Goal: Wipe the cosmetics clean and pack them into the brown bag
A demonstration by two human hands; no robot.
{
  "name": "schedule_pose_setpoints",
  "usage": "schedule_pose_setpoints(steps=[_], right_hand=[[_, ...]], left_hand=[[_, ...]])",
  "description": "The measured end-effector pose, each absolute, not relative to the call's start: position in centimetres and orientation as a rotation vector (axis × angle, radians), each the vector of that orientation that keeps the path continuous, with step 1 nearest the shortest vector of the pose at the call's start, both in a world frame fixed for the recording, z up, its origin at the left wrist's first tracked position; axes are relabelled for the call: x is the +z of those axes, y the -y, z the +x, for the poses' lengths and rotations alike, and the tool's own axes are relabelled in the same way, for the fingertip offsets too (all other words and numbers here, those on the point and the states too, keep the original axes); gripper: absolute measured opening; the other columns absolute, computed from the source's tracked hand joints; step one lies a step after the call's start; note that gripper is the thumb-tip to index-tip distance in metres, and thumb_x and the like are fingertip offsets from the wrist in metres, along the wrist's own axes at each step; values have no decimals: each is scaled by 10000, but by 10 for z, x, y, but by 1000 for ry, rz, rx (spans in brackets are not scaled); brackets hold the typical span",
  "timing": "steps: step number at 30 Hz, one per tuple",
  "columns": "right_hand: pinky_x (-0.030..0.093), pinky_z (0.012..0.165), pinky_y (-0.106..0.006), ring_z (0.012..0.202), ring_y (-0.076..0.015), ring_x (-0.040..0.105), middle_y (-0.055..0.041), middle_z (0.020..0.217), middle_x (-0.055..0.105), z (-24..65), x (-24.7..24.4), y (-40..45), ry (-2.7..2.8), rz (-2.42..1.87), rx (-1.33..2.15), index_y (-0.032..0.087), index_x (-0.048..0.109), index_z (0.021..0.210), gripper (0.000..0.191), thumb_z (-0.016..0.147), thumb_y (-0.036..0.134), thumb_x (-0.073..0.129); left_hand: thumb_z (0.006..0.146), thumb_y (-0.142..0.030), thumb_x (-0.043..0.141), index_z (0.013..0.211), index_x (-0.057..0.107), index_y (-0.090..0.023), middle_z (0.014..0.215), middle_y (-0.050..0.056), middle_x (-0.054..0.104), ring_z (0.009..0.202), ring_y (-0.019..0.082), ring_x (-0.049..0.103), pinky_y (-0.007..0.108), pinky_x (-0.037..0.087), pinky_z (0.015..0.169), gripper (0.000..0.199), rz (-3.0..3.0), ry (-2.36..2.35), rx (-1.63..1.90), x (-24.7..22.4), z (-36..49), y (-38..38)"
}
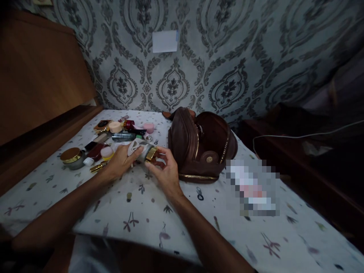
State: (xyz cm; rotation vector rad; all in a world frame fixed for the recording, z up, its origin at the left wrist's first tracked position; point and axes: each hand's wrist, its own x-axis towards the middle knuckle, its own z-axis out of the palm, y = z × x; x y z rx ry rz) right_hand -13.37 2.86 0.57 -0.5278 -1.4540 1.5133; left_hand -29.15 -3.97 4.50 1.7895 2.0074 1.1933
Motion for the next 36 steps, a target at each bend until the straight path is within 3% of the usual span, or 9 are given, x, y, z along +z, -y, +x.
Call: schedule_pose_setpoints(steps=[4,10,13,17,19,22,31,33,36], right_hand=[[541,806,-323,1015,-204,589,-36,1119,613,-135,5,-26,1506,-561,1405,272,620,1064,470,639,213,814],[550,851,-355,1066,-219,573,-43,1121,583,-132,4,-24,1676,-498,1186,303,653,1126,472,680,195,766],[535,899,-385,1107,-238,565,-55,1156,593,-131,0,-24,1766,-467,1112,311,645,1191,520,695,218,770],[509,959,-417,1183,-267,537,-78,1247,560,-133,-4,-25,1650,-540,1134,300,564,1306,700,662,317,840],[462,1033,-439,1219,-273,520,-85,1277,549,-134,-3,-24,1644,-555,1128,282,587,1258,646,668,346,842],[427,1076,-436,1188,-256,552,-72,1244,593,-134,2,-20,1686,-508,1202,267,602,1206,519,733,360,795],[506,956,-377,1085,-227,599,-46,1180,642,-138,5,-17,1568,-524,1372,274,609,1158,502,702,351,805],[504,949,-388,1091,-241,591,-59,1184,630,-137,2,-21,1581,-580,1315,275,618,1158,538,667,345,826],[497,948,-403,1109,-259,575,-69,1168,605,-136,-3,-25,1666,-634,1148,273,627,1161,520,672,325,796]], left_hand=[[948,-564,421,758,602,-186,649,28,612,643,184,548,288,413,635,460,1754,-2088,1304,42,-294,37],[950,-538,441,995,608,-172,905,66,694,806,211,615,313,458,744,405,1790,-1971,1271,43,-292,39],[940,-555,449,996,616,-170,936,73,697,878,235,630,340,479,802,423,1787,-1903,1217,45,-291,40],[943,-596,416,923,605,-173,817,38,671,676,177,609,284,494,613,464,1669,-1750,1298,42,-292,39],[933,-631,412,908,584,-177,742,9,631,523,131,544,256,450,483,487,1579,-1643,1328,41,-291,38],[924,-653,414,835,543,-182,632,-26,556,455,107,494,243,424,445,496,1529,-1554,1356,40,-289,38],[948,-579,435,767,561,-182,696,1,604,670,157,550,268,452,630,454,1677,-1868,1394,40,-288,39],[957,-569,420,843,610,-175,813,37,666,779,193,607,302,491,729,452,1722,-1809,1357,40,-286,40],[948,-554,451,1129,613,-169,1103,102,684,1058,268,623,390,485,946,456,1859,-1693,1249,39,-282,41]])
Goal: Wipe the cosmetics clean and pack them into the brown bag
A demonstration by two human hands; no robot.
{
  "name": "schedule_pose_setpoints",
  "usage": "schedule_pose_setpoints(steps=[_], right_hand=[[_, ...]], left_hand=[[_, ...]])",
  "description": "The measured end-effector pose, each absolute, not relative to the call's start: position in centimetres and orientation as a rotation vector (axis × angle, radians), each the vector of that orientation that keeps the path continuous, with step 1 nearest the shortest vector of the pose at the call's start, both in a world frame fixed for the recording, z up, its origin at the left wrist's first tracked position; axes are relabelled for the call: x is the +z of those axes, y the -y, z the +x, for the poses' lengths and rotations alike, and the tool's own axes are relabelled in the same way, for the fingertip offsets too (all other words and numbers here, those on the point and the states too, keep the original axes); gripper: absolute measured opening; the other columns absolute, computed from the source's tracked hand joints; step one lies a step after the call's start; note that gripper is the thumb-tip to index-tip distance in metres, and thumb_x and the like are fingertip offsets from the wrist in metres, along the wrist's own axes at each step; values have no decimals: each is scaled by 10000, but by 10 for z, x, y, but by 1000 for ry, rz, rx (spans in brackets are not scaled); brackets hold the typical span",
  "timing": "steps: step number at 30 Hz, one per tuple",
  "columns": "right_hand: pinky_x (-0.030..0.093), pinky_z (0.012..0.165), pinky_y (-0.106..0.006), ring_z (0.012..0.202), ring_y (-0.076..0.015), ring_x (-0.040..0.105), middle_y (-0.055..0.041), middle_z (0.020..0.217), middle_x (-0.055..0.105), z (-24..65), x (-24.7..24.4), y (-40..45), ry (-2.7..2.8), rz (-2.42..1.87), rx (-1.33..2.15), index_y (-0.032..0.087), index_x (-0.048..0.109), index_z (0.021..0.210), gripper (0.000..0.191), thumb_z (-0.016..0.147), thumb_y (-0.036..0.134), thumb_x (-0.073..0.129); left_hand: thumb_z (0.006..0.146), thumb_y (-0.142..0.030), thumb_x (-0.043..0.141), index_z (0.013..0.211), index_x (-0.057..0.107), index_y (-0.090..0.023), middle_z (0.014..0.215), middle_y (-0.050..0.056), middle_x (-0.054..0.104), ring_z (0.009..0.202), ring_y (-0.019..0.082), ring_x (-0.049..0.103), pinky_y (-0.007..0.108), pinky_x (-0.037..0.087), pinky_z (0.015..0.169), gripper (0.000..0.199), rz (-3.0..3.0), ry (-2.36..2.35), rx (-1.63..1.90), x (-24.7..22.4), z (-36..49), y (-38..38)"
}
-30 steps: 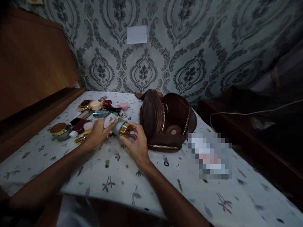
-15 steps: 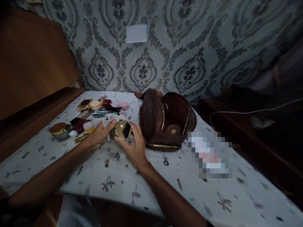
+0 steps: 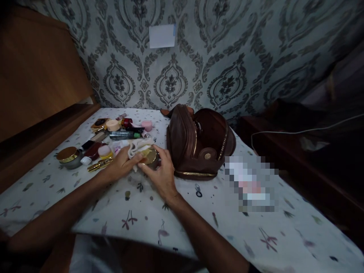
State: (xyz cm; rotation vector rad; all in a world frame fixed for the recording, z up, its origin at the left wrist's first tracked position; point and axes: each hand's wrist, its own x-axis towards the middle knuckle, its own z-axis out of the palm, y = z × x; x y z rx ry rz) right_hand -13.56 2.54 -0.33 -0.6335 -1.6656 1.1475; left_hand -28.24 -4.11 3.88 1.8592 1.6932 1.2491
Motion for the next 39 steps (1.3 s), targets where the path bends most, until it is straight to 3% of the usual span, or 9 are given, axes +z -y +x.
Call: schedule_pose_setpoints(steps=[3,5,12,19,23,28,35,39], right_hand=[[516,869,-391,978,-245,587,-61,1043,572,-134,-8,-26,1787,-665,956,244,647,1083,397,691,260,704],[523,792,-369,877,-227,575,-54,972,541,-134,-10,-24,1871,-684,855,220,643,980,306,675,228,667],[526,786,-350,917,-232,556,-70,1012,526,-134,-9,-22,2021,-595,750,217,569,923,289,699,298,734],[521,767,-346,852,-209,559,-48,943,533,-135,-4,-20,2036,-658,781,209,524,831,250,697,281,722],[502,763,-341,821,-202,565,-27,878,576,-138,-5,-23,1909,-746,986,201,567,820,288,623,292,756],[489,789,-325,845,-199,602,-25,896,676,-141,-3,-28,1510,-668,1565,192,643,939,408,605,368,797],[511,813,-296,907,-180,651,-25,1015,727,-140,9,-20,1091,-535,1990,229,697,962,415,608,359,870],[524,787,-296,895,-171,673,-3,990,744,-138,9,-23,868,-501,2198,235,690,916,379,631,397,881]], left_hand=[[896,-548,556,1355,474,-170,1347,156,573,1259,323,531,468,429,1059,600,2002,-1727,1054,36,-278,42],[879,-537,591,1400,415,-172,1395,169,522,1295,335,503,487,422,1074,661,2078,-1762,949,33,-275,42],[946,-365,516,1295,485,-200,1267,127,575,1201,297,559,475,455,1036,387,2139,-1849,892,31,-275,43],[875,-180,548,1134,584,-174,1082,92,630,1048,274,611,447,521,928,261,2250,-1918,976,29,-279,43],[915,-189,508,1157,613,-158,1125,115,662,1064,261,638,419,539,939,266,2408,-1826,1129,27,-282,42],[941,-240,550,1253,598,-156,1247,139,667,1206,248,611,424,511,1033,327,2619,-1615,1339,20,-283,38],[973,-360,509,1265,605,-156,1254,133,675,1188,254,621,429,492,1046,369,2240,-1727,1446,30,-283,40],[938,-474,549,1354,524,-147,1309,149,633,1236,285,585,438,464,1065,529,2105,-1765,1367,30,-280,39]])
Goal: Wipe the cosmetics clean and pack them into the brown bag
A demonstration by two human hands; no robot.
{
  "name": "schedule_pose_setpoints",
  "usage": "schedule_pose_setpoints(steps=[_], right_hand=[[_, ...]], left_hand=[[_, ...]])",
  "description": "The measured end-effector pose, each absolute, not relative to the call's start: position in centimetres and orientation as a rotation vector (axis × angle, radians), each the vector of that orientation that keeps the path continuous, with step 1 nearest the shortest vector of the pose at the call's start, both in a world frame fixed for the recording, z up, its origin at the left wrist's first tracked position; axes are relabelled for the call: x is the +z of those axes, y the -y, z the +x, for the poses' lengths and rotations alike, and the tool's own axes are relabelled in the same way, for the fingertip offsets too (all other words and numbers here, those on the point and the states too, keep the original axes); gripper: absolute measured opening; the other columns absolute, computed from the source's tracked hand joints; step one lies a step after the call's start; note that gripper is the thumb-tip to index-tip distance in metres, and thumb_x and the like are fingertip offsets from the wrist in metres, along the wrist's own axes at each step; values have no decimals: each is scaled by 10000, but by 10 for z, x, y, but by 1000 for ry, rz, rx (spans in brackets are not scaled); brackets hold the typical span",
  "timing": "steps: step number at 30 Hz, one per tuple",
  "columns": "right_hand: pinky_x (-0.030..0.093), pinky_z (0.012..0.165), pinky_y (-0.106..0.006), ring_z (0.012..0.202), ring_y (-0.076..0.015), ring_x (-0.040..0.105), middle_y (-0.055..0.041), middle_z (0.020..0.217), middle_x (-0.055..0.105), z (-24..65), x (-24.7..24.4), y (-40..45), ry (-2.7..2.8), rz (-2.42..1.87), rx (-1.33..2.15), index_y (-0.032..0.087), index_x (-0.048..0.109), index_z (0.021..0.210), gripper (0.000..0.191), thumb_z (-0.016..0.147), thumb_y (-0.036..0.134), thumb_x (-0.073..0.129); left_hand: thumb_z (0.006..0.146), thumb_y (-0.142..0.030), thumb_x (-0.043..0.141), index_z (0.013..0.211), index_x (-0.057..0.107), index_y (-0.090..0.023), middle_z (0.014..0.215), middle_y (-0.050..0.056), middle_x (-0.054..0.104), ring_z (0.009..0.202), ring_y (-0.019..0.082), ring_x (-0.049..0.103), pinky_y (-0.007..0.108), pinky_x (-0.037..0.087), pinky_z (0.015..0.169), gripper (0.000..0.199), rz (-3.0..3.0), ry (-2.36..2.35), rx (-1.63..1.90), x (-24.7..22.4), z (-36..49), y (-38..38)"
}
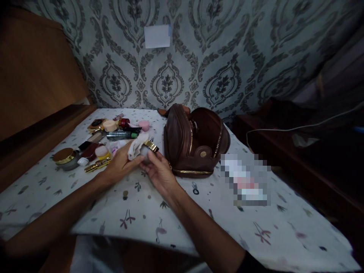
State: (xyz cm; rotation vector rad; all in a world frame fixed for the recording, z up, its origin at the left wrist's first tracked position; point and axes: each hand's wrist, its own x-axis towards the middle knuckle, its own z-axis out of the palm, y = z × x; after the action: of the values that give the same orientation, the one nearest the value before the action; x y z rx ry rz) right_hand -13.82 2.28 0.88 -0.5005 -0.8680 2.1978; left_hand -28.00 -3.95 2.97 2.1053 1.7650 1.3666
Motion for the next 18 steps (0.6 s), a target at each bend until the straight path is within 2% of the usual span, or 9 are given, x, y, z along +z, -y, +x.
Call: schedule_pose_setpoints(steps=[3,5,8,12,16,18], right_hand=[[522,759,-288,833,-159,678,16,922,752,-137,7,-25,795,-482,2290,237,688,902,379,636,426,882],[518,756,-281,821,-152,678,27,910,753,-136,7,-24,793,-472,2314,242,691,908,390,624,420,891],[513,774,-275,836,-145,677,38,893,746,-135,7,-23,812,-480,2328,250,686,918,385,632,409,888],[500,705,-247,792,-135,652,29,897,730,-136,11,-20,867,-459,2258,248,678,914,370,636,384,881],[494,711,-244,779,-139,622,14,889,694,-134,19,-19,919,-421,2092,225,665,935,429,601,386,881],[495,751,-257,789,-143,615,23,870,671,-130,27,-20,1004,-411,1963,224,633,948,460,587,368,880]], left_hand=[[829,-522,688,1463,388,-164,1456,165,518,1341,326,497,461,425,1104,788,2082,-1780,1309,25,-278,39],[786,-506,735,1476,355,-165,1466,165,506,1337,327,502,453,428,1102,858,2059,-1803,1291,25,-278,39],[795,-459,723,1435,402,-153,1406,159,557,1283,312,547,443,440,1088,778,2048,-1818,1266,28,-279,40],[819,-423,685,1432,413,-167,1383,152,574,1263,300,562,437,446,1081,718,2086,-1774,1237,31,-281,43],[826,-452,680,1432,425,-159,1406,162,563,1285,311,552,449,445,1088,720,2128,-1749,1239,29,-282,46],[819,-482,681,1405,464,-149,1328,154,626,1207,314,608,450,485,1041,708,2098,-1785,1300,27,-283,46]])
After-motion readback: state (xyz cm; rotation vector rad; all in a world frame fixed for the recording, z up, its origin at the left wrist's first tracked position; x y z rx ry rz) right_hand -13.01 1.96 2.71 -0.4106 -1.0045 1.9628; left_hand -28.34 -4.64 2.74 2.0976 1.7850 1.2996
